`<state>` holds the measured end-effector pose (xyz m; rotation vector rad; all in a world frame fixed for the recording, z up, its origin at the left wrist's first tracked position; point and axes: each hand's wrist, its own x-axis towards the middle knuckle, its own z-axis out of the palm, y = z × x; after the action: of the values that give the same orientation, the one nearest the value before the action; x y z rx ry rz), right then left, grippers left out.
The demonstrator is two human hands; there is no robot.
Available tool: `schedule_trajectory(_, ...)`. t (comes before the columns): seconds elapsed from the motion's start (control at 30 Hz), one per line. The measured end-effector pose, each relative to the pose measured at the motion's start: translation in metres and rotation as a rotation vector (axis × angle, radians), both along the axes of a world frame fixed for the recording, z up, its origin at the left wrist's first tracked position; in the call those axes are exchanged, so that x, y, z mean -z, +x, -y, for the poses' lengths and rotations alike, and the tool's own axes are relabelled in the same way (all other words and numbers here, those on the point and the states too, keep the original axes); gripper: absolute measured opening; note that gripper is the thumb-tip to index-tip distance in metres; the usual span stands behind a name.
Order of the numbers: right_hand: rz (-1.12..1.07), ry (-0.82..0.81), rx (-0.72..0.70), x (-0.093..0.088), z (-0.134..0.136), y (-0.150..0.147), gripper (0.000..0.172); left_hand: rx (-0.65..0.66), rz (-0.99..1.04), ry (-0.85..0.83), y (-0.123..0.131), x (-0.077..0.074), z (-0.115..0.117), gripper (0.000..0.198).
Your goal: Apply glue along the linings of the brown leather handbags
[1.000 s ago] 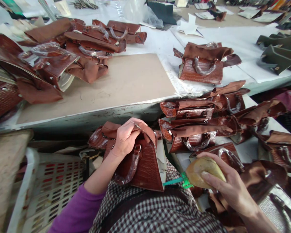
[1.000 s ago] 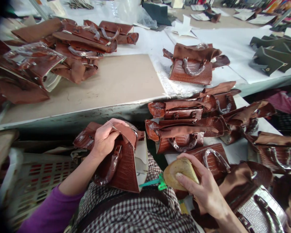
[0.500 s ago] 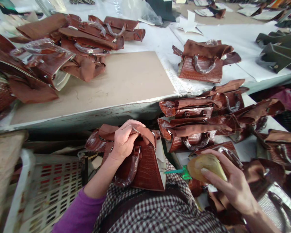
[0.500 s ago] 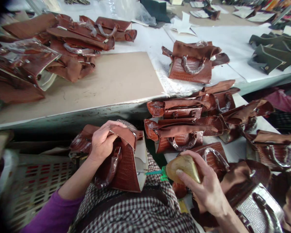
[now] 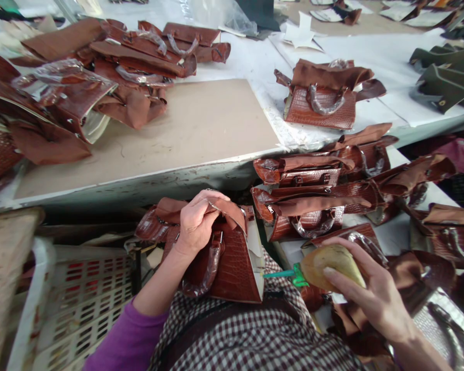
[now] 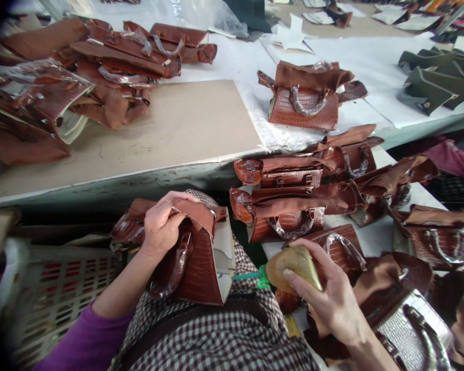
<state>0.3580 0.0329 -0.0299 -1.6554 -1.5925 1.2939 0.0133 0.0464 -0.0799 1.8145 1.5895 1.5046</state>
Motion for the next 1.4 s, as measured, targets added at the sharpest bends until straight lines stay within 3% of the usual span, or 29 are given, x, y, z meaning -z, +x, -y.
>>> schedule_trajectory(0.27, -0.106, -0.112, 0.009, 0.002, 0.004, -0.002, 0.043, -0.001, -0.002, -0.012, 0.002, 0.001, 0.000, 0.015)
schedule_trajectory(0.53, -0.022, -0.027, -0.009, 0.012, 0.001, 0.007, 0.047, -0.005, -0.013, 0.000, 0.001, 0.000, -0.001, 0.015)
schedule_trajectory(0.7, -0.175, -0.150, 0.007, 0.007, 0.005, 0.003, 0.048, -0.019, -0.042, -0.006, 0.001, 0.001, 0.000, 0.015)
schedule_trajectory(0.8, -0.338, -0.216, 0.090, 0.015, 0.006, 0.003, 0.048, -0.043, -0.075, 0.004, -0.004, -0.002, -0.001, 0.018)
schedule_trajectory(0.9, -0.503, -0.225, 0.225, 0.028, 0.003, 0.010, 0.042, -0.106, -0.121, 0.043, -0.014, -0.017, -0.004, 0.020)
schedule_trajectory(1.0, -0.625, -0.163, 0.417, 0.035, -0.005, 0.018, 0.033, -0.262, -0.245, 0.199, -0.021, -0.045, -0.004, 0.023)
schedule_trajectory(1.1, -0.729, -0.100, 0.635, 0.029, -0.013, 0.023, 0.026, -0.362, -0.375, 0.357, -0.015, -0.073, 0.012, 0.035)
schedule_trajectory(1.17, -0.769, -0.052, 0.677, 0.023, -0.017, 0.024, 0.021, -0.336, -0.398, 0.336, -0.004, -0.082, 0.031, 0.048)
schedule_trajectory(1.27, -0.757, 0.013, 0.637, 0.025, -0.017, 0.029, 0.018, -0.162, -0.384, 0.177, 0.013, -0.074, 0.063, 0.059)
schedule_trajectory(1.33, -0.751, 0.004, 0.615, 0.034, -0.014, 0.032, 0.018, -0.072, -0.343, 0.105, 0.020, -0.060, 0.078, 0.054)
schedule_trajectory(1.4, -0.756, -0.038, 0.610, 0.043, -0.010, 0.033, 0.025, -0.065, -0.304, 0.064, 0.022, -0.046, 0.084, 0.043)
